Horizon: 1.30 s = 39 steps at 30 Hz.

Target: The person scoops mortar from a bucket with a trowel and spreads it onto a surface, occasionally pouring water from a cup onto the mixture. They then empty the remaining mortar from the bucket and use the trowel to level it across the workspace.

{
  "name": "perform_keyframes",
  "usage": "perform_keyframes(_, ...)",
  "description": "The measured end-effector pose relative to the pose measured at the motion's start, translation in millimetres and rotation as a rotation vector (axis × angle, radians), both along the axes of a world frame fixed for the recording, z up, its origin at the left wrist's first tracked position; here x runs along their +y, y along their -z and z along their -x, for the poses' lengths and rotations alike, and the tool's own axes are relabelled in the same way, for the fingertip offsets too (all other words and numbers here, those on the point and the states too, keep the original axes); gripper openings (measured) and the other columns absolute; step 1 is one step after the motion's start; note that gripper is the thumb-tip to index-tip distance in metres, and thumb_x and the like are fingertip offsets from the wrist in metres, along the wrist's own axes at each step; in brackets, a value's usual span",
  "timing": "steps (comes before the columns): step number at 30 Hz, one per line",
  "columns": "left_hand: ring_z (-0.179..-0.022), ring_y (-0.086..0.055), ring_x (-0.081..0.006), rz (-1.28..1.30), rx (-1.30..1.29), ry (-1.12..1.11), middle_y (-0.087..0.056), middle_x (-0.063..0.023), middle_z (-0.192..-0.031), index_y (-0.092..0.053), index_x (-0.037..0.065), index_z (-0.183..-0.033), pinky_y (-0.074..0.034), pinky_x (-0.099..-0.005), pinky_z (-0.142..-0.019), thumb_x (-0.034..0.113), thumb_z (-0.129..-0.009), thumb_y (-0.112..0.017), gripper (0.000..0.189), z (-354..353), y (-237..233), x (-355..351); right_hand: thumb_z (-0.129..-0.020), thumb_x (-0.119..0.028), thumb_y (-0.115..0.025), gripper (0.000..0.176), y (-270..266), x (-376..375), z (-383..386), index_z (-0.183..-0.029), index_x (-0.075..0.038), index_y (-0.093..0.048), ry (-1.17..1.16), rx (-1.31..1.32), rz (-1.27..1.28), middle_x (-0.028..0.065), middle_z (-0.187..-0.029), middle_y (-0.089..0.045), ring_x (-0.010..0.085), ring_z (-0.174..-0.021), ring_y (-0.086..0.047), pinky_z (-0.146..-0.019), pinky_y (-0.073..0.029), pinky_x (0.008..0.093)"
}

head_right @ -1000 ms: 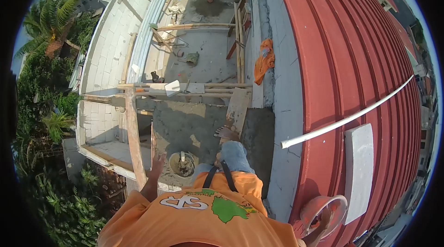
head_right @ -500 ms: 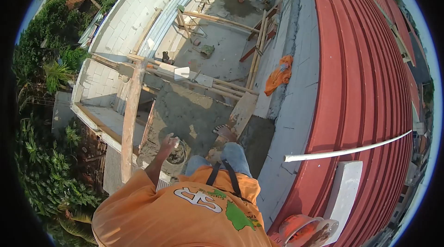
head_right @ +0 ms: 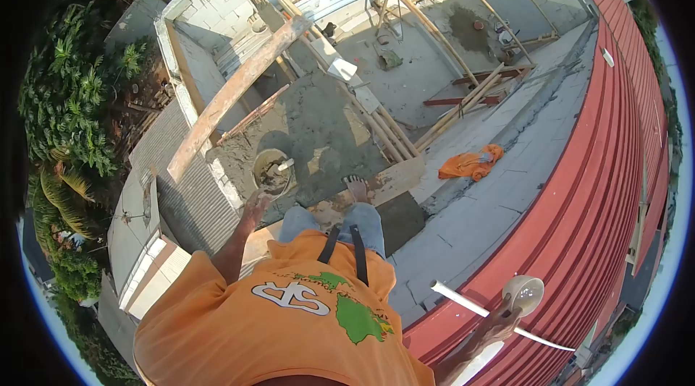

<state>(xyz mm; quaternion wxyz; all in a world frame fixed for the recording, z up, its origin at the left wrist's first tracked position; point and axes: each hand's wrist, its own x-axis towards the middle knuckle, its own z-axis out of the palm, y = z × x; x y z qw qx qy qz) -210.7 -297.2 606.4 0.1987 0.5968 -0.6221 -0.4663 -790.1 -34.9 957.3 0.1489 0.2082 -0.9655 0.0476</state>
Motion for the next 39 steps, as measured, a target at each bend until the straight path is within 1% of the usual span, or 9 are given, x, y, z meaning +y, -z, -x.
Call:
perform_keyframes(3,-0.101,-0.060,-0.0304,-0.296,0.305,-0.483,-0.064,-0.0161,-0.099,-0.052,0.000,-0.121,-0.047,-0.0389,-0.091,0.027,-0.094,-0.062,0.039,5.9,5.7,36.0,-0.094,-0.035,-0.062,0.036,31.4,-91.2,10.2,-0.092,0.000,-0.058,-0.433,0.042,0.100,0.0169,-0.081,-0.061,0.0316,-0.066,-0.059,-0.055,-0.045,0.0450)
perform_keyframes(5,-0.101,-0.060,-0.0348,-0.181,0.260,-0.554,-0.064,-0.0167,-0.099,-0.053,0.000,-0.118,-0.048,-0.0397,-0.090,0.026,-0.093,-0.063,0.036,31.3,-14.4,49.1,-0.092,-0.034,-0.065,0.035,42.5,-154.7,1.3,-0.095,0.001,-0.058,-0.611,-0.070,0.054,0.0175,-0.081,-0.060,0.0317,-0.068,-0.061,-0.055,-0.048,0.0436)
perform_keyframes(6,-0.101,-0.059,-0.0370,-0.057,-0.043,-0.452,-0.064,-0.0173,-0.100,-0.054,0.000,-0.116,-0.049,-0.0404,-0.090,0.024,-0.094,-0.062,0.034,45.5,-49.9,55.8,-0.092,-0.037,-0.064,0.038,47.4,-185.2,-10.4,-0.097,0.001,-0.058,-0.716,-0.120,0.070,0.0195,-0.088,-0.061,0.0342,-0.071,-0.062,-0.057,-0.049,0.0451)
perform_keyframes(9,-0.104,-0.058,-0.0421,0.078,-0.093,-0.326,-0.063,-0.0201,-0.105,-0.053,0.001,-0.122,-0.048,-0.0443,-0.092,0.026,-0.091,-0.063,0.040,61.5,-14.2,91.5,-0.091,-0.037,-0.066,0.041,70.3,-268.8,-40.5,-0.097,0.002,-0.058,-0.976,-0.181,0.027,0.0215,-0.095,-0.062,0.0367,-0.075,-0.063,-0.059,-0.050,0.0467)
perform_keyframes(11,-0.108,-0.057,-0.0429,0.011,-0.133,-0.688,-0.062,-0.0210,-0.111,-0.051,0.004,-0.130,-0.047,-0.0484,-0.095,0.033,-0.088,-0.066,0.053,92.0,-4.2,109.7,-0.091,-0.034,-0.068,0.038,86.2,-319.0,-71.4,-0.099,0.002,-0.057,-1.248,-0.166,0.004,0.0224,-0.097,-0.062,0.0391,-0.077,-0.063,-0.060,-0.049,0.0473)
perform_keyframes(14,-0.116,-0.053,-0.0439,-0.312,-0.211,-0.757,-0.058,-0.0222,-0.121,-0.049,0.007,-0.136,-0.045,-0.0507,-0.097,0.042,-0.084,-0.068,0.065,105.7,-3.7,126.7,-0.088,-0.025,-0.070,0.034,92.3,-375.6,-150.0,-0.104,0.001,-0.056,-1.468,-0.361,-0.034,0.0236,-0.101,-0.061,0.0429,-0.080,-0.062,-0.061,-0.049,0.0481)
perform_keyframes(20,-0.126,-0.045,-0.0392,-0.466,-0.227,-0.970,-0.051,-0.0205,-0.132,-0.050,0.008,-0.135,-0.039,-0.0523,-0.102,0.044,-0.084,-0.067,0.065,116.8,45.0,166.2,-0.080,-0.017,-0.077,0.033,159.1,-437.1,-275.4,-0.102,-0.002,-0.057,-2.025,-0.296,0.002,0.0210,-0.095,-0.060,0.0395,-0.074,-0.064,-0.061,-0.051,0.0470)
perform_keyframes(25,-0.129,-0.043,-0.0376,-0.601,-0.233,-1.066,-0.049,-0.0187,-0.134,-0.050,0.010,-0.134,-0.035,-0.0539,-0.104,0.045,-0.084,-0.067,0.064,94.4,62.3,181.0,-0.080,-0.020,-0.077,0.035,220.6,-439.1,-378.8,-0.102,-0.003,-0.057,-2.095,-0.547,-0.247,0.0209,-0.091,-0.058,0.0414,-0.077,-0.064,-0.062,-0.052,0.0493)
perform_keyframes(39,-0.135,-0.035,-0.0390,-0.822,-0.225,-1.039,-0.041,-0.0223,-0.143,-0.040,0.006,-0.141,-0.027,-0.0573,-0.108,0.052,-0.085,-0.063,0.076,45.6,97.7,215.2,-0.083,-0.035,-0.073,0.037,467.0,-375.1,-652.2,-0.100,-0.006,-0.058,-2.413,-0.371,-0.608,0.0230,-0.096,-0.059,0.0446,-0.081,-0.064,-0.061,-0.052,0.0500)
